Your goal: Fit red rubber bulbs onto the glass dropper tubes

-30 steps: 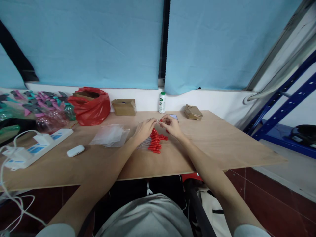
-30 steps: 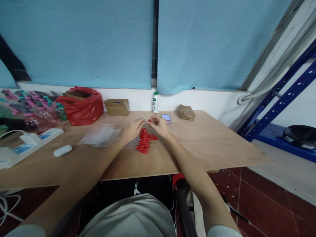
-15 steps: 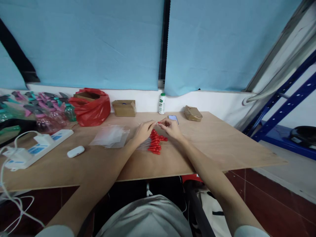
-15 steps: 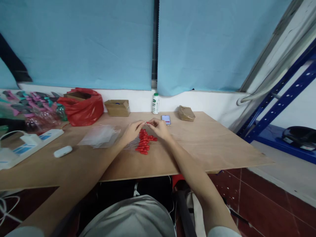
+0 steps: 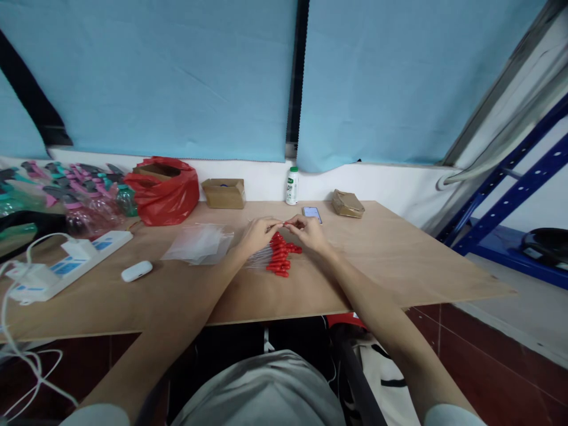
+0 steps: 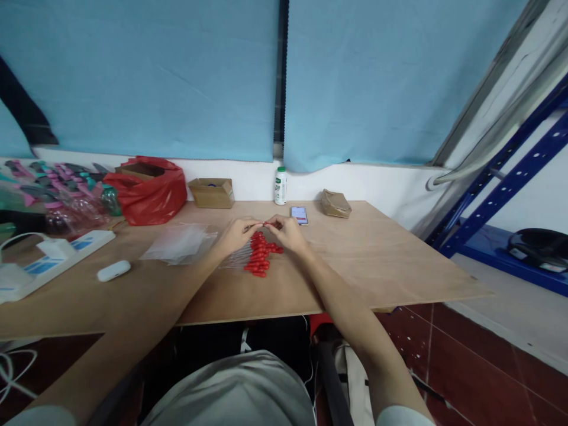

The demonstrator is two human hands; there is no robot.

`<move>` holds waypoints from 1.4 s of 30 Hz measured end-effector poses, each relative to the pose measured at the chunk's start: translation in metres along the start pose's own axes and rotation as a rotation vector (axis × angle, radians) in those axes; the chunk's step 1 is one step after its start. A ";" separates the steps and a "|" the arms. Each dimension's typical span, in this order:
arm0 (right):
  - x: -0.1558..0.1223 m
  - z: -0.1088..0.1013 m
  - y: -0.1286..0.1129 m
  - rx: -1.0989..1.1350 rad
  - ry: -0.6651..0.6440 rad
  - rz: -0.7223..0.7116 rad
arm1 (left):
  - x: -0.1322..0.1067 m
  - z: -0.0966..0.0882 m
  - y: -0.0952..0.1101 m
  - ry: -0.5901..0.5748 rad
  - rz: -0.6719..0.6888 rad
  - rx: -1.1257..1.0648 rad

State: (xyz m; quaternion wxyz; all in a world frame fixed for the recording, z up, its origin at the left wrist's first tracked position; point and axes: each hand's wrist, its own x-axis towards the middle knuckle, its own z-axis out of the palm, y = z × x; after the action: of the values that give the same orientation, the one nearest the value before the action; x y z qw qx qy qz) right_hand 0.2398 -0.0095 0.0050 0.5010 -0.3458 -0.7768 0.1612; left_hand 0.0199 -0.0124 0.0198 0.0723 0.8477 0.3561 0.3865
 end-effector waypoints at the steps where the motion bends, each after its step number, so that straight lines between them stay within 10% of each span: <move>1: 0.000 0.000 0.001 -0.010 0.000 -0.009 | 0.000 -0.001 0.000 -0.008 0.006 0.013; 15: 0.001 0.001 -0.002 0.030 0.016 0.021 | 0.000 -0.013 0.014 -0.031 -0.012 0.129; 42: 0.002 0.001 -0.010 0.007 0.008 -0.021 | 0.009 0.003 -0.015 0.048 -0.144 -0.319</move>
State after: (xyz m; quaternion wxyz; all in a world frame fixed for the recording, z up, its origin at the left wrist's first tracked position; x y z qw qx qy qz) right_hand 0.2350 -0.0152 0.0118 0.5069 -0.3364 -0.7779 0.1574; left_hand 0.0182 0.0053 0.0171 0.2247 0.7882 0.3519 0.4521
